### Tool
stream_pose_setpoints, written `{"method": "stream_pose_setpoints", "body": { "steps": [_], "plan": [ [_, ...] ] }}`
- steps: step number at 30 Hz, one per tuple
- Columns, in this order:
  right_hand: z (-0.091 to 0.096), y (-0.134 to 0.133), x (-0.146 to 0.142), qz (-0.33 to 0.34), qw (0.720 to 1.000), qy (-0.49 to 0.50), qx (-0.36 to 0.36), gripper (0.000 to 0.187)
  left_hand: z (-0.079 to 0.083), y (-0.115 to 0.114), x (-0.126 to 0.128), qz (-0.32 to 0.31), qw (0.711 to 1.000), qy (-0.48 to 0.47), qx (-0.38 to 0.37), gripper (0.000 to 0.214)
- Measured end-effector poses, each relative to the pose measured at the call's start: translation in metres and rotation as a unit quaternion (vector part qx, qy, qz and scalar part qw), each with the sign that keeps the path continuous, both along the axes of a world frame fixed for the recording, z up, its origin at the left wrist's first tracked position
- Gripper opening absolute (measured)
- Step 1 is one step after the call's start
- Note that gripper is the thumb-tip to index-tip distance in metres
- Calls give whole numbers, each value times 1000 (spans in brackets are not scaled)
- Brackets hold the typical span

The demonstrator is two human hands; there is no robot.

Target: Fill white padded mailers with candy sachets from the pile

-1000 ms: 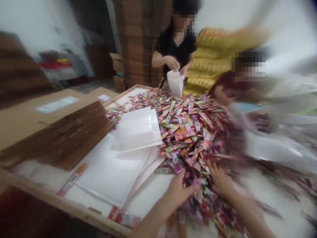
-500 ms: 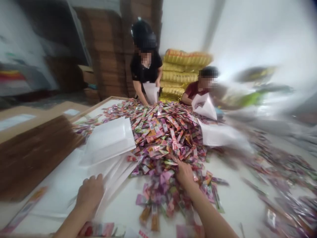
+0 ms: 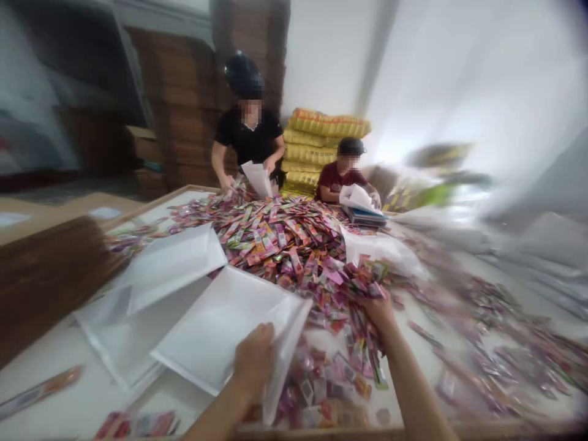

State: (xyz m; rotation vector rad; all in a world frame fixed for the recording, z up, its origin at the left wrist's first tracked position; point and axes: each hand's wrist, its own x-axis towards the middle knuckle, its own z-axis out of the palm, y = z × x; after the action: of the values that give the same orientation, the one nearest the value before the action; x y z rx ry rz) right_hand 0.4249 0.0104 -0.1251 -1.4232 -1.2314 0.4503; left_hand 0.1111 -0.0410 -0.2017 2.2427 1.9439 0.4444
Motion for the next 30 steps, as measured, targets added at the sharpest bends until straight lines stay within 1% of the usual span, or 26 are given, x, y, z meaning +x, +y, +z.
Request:
{"method": "stream_pose_setpoints", "body": {
  "steps": [1,2,3,4,5,7,8,10,12,13,14,15,16,17,19,21,22,23,24,25,27,29,30],
  "plan": [
    [8,0,2,-4,1000,-7,15,37,-9,8,16,1,1000,21,-5,34],
    [14,-1,-1,-2,999,-19,27,37,-17,14,27,6,1000,24,-6,33],
    [16,-3,-7,5,999,-37,31,36,-24,19,32,17,1000,-1,-4,31],
    [15,-5,-17,13,998,-63,26,34,-28,24,33,32,998,-44,-5,28],
    [10,-8,-31,24,995,-97,10,32,-30,27,29,47,994,-96,-10,24],
    [-11,-17,-61,47,979,-196,-35,31,-29,33,14,70,979,-191,-23,16],
    [-26,-23,-76,54,963,-258,-57,32,-27,37,5,79,972,-222,-26,15],
    [-58,-34,-98,66,919,-378,-92,37,-22,43,-15,98,964,-248,-17,19],
    [-84,-42,-104,71,880,-455,-116,42,-17,46,-30,122,956,-267,-2,26],
    [-92,-43,-101,72,872,-468,-123,43,-16,46,-34,134,952,-275,4,27],
    [-95,-43,-96,72,874,-464,-127,44,-14,45,-35,139,950,-278,8,26],
    [-92,-41,-89,71,882,-448,-126,45,-13,42,-34,138,952,-272,4,23],
    [-84,-38,-81,67,896,-422,-121,46,-12,39,-30,135,957,-255,-7,19],
    [-73,-34,-75,61,910,-392,-117,46,-12,35,-24,130,965,-228,-23,17],
    [-46,-27,-70,32,935,-336,-112,46,-12,27,-11,114,980,-154,-47,21],
    [-25,-23,-79,9,944,-316,-95,44,-13,21,0,103,988,-101,-47,23],
    [-21,-23,-87,4,942,-324,-85,42,-13,21,2,102,989,-96,-45,21],
    [-21,-24,-96,9,936,-344,-75,41,-13,21,1,105,988,-107,-47,20],
    [-25,-27,-106,21,925,-373,-67,39,-13,23,-3,110,984,-130,-49,21],
    [-34,-31,-115,36,910,-407,-65,38,-13,26,-8,116,979,-159,-49,23],
    [-57,-39,-126,54,876,-472,-80,35,-13,32,-22,127,970,-204,-39,24],
    [-78,-45,-129,58,849,-514,-107,36,-13,36,-33,137,967,-214,-22,23],
    [-85,-47,-128,58,840,-527,-118,36,-13,37,-35,140,968,-209,-19,22]
  ]
}}
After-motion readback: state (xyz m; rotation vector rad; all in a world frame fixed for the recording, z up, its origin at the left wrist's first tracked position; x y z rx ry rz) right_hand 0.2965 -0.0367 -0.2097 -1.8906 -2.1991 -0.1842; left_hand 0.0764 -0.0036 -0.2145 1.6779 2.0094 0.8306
